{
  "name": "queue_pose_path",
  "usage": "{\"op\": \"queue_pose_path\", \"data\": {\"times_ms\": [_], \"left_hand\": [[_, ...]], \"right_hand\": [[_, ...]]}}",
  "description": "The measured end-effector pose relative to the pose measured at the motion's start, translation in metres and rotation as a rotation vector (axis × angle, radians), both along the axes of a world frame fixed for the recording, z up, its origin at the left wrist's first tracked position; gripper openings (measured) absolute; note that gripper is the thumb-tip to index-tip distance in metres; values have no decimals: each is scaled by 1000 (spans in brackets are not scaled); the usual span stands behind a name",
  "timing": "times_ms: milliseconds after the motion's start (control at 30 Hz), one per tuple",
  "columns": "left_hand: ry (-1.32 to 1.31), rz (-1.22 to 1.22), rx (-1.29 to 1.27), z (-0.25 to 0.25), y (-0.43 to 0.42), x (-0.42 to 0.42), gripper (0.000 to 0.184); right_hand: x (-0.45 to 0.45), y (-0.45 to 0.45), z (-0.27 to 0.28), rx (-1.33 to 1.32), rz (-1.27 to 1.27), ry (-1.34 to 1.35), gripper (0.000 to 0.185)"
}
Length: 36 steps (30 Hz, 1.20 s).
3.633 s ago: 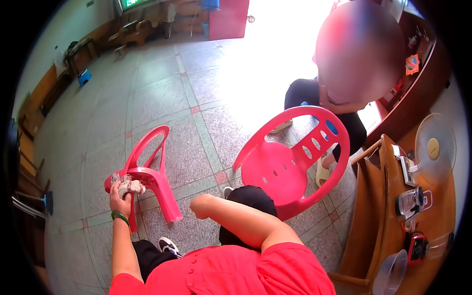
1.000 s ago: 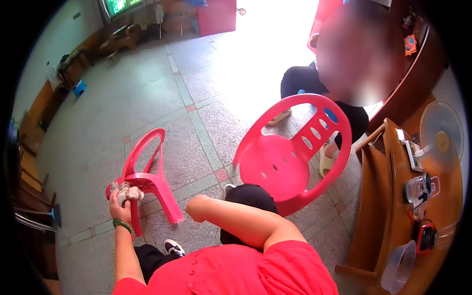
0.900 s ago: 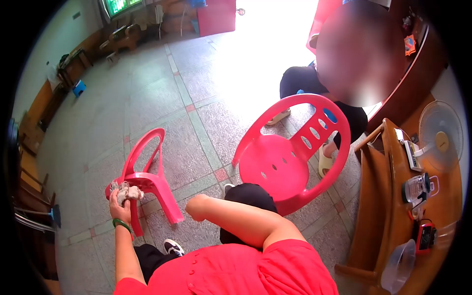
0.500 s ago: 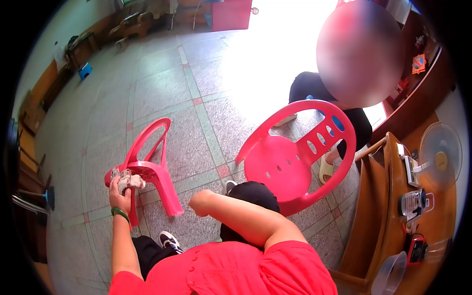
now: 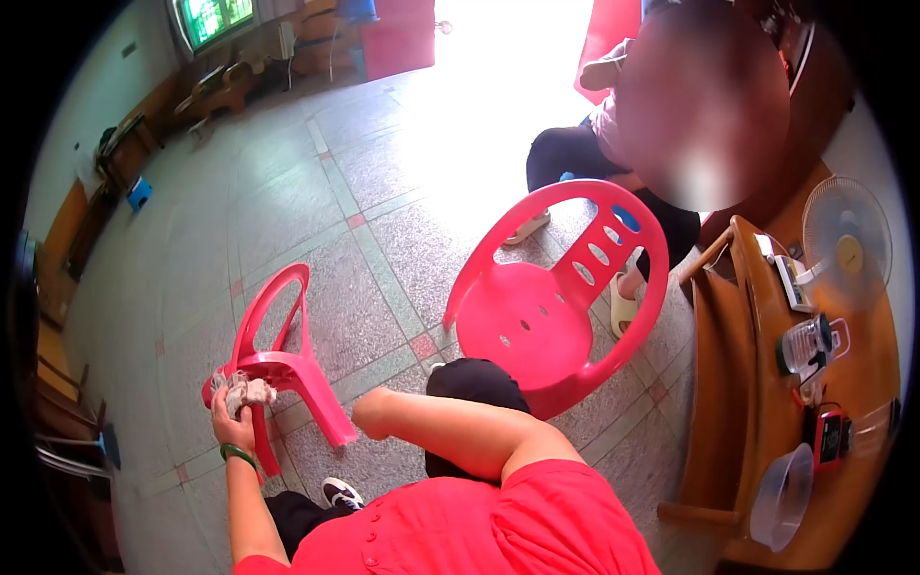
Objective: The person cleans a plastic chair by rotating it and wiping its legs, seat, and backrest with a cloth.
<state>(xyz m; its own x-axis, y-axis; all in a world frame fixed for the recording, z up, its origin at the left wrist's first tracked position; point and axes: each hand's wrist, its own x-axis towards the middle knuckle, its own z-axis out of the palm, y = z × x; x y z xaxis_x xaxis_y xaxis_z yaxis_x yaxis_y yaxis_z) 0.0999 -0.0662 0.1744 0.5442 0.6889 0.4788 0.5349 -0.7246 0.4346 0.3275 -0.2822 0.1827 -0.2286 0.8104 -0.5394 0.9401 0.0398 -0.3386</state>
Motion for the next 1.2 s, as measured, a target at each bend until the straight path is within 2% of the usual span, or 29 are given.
{"op": "queue_pose_path", "data": {"times_ms": [667, 867, 933, 1200], "left_hand": [[93, 34, 49, 4, -5, 2, 56], [80, 47, 38, 5, -7, 2, 55], [73, 56, 37, 5, -8, 3, 55], [60, 65, 49, 2, -7, 1, 55]], "right_hand": [[6, -22, 21, 154, -26, 100, 18], [6, -17, 12, 83, -3, 80, 23], [6, -13, 10, -17, -45, 55, 24], [8, -9, -6, -49, -87, 32, 24]]}}
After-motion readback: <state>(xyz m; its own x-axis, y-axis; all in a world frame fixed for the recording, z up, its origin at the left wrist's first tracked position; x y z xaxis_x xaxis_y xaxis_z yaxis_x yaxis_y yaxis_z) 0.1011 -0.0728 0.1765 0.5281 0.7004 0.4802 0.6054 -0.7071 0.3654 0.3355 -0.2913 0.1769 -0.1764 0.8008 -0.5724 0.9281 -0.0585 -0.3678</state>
